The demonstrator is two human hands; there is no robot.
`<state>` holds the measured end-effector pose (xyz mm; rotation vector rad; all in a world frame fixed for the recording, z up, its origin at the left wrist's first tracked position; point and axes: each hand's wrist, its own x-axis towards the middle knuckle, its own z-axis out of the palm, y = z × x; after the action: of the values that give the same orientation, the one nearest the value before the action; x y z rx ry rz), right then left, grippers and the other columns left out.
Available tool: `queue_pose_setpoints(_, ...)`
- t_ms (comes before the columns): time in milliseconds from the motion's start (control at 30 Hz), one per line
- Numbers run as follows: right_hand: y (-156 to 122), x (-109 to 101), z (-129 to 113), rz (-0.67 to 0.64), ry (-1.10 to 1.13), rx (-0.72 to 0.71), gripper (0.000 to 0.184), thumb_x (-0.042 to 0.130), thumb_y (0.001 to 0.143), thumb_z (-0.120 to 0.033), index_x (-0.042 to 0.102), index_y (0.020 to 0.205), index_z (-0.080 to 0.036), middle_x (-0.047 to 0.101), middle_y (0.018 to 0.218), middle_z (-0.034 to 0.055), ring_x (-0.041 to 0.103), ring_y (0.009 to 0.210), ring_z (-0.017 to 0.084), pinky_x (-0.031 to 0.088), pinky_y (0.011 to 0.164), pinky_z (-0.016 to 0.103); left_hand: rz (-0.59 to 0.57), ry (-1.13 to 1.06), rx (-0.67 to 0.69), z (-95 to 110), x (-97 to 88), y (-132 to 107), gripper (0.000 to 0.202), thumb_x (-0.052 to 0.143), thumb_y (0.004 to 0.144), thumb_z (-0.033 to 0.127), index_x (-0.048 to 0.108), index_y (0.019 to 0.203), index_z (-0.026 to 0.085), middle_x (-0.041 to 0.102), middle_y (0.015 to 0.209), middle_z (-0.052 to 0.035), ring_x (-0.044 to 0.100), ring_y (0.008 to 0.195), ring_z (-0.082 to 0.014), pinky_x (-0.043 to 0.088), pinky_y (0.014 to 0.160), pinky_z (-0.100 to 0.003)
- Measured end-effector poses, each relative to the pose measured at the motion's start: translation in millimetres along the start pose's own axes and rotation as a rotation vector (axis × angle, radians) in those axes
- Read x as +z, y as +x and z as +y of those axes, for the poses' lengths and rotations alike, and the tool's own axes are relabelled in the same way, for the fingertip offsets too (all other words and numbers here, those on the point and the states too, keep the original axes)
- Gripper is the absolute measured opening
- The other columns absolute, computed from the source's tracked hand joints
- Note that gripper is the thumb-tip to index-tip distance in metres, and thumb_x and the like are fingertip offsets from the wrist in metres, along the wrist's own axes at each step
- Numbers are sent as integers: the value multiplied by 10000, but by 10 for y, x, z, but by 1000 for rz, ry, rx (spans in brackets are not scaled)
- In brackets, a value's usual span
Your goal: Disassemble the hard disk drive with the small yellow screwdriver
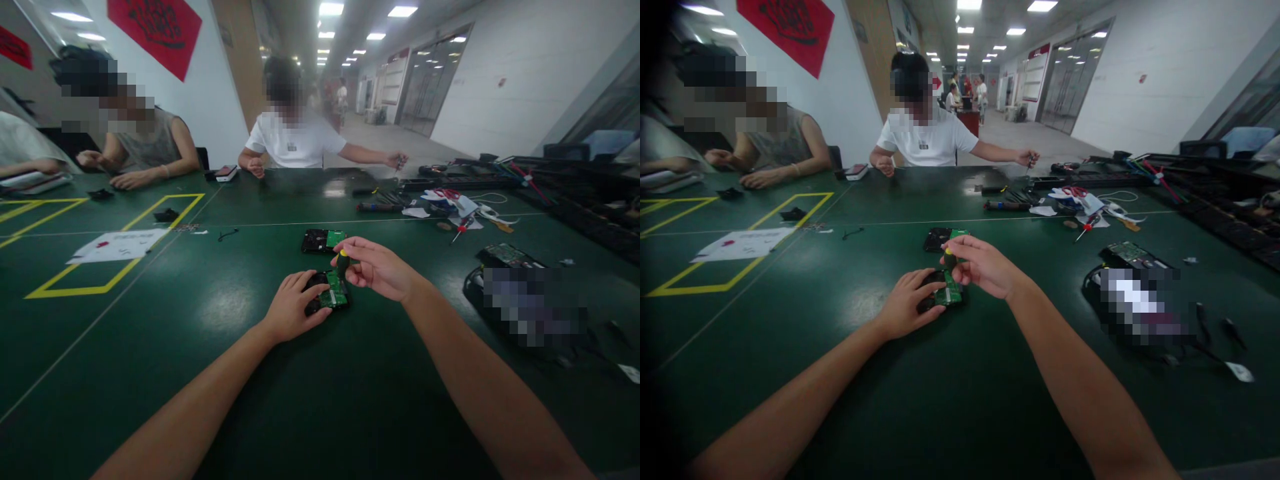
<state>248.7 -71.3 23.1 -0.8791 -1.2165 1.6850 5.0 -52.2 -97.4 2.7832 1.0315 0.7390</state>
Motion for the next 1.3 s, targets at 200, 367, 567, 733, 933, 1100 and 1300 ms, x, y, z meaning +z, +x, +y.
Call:
queue_pose_setpoints(200, -11, 30, -28, 45, -96, -12, 328, 806, 850, -442, 713, 1046, -197, 643, 892, 10, 479, 569, 70, 287, 448, 227, 11, -14, -2, 14, -17, 2, 519, 661, 933, 542, 656, 1394, 303, 517, 1527, -120, 499, 1368, -367, 406, 1132, -571)
queue_pose_setpoints(367, 21, 36, 14, 224, -237, -125, 298, 843, 800, -396, 650, 891, -189, 602, 768, -34, 460, 578, 75, 308, 495, 236, 8, -18, -4, 11, -24, 2, 538, 657, 935, 558, 652, 1403, 294, 519, 1524, -129, 502, 1366, -370, 409, 1131, -577)
queue_pose_setpoints(567, 41, 19, 25, 280, -311, -174, 218, 750, 860, -378, 714, 1012, -227, 701, 959, 9, 461, 582, 77, 290, 496, 240, -15, -4, 2, 2, -42, 3, 538, 641, 946, 576, 657, 1404, 295, 494, 1547, -134, 490, 1387, -369, 410, 1138, -575)
queue_pose_setpoints(733, 57, 27, 41, 299, -417, -229, 249, 652, 924, -419, 763, 987, -206, 721, 981, 47, 438, 576, 86, 284, 490, 256, -49, 31, 3, -1, -69, 15, 551, 590, 978, 599, 629, 1437, 296, 472, 1569, -142, 480, 1406, -363, 404, 1153, -581)
queue_pose_setpoints(933, 129, -15, 190, 456, -567, -414, 266, 662, 948, -464, 595, 1083, -245, 704, 981, 33, 588, 707, 147, 433, 570, 271, -58, 36, -2, -22, -69, 19, 557, 543, 998, 631, 616, 1440, 299, 440, 1616, -131, 410, 1492, -358, 311, 1232, -608)
queue_pose_setpoints(1100, 146, 9, 198, 493, -924, -475, 237, 594, 1003, -484, 591, 1064, -255, 662, 823, 16, 609, 671, 175, 473, 630, 317, -53, 38, 4, -3, -67, 7, 538, 527, 1008, 627, 627, 1415, 290, 416, 1641, -127, 350, 1538, -361, 262, 1259, -618)
queue_pose_setpoints(1300, 152, 105, -37, 347, -1255, -478, 205, 611, 976, -308, 626, 1170, -243, 729, 940, 49, 654, 737, 202, 467, 683, 331, -52, 20, -13, 5, -65, -8, 523, 532, 1011, 607, 621, 1418, 292, 426, 1630, -128, 359, 1532, -365, 286, 1247, -617)
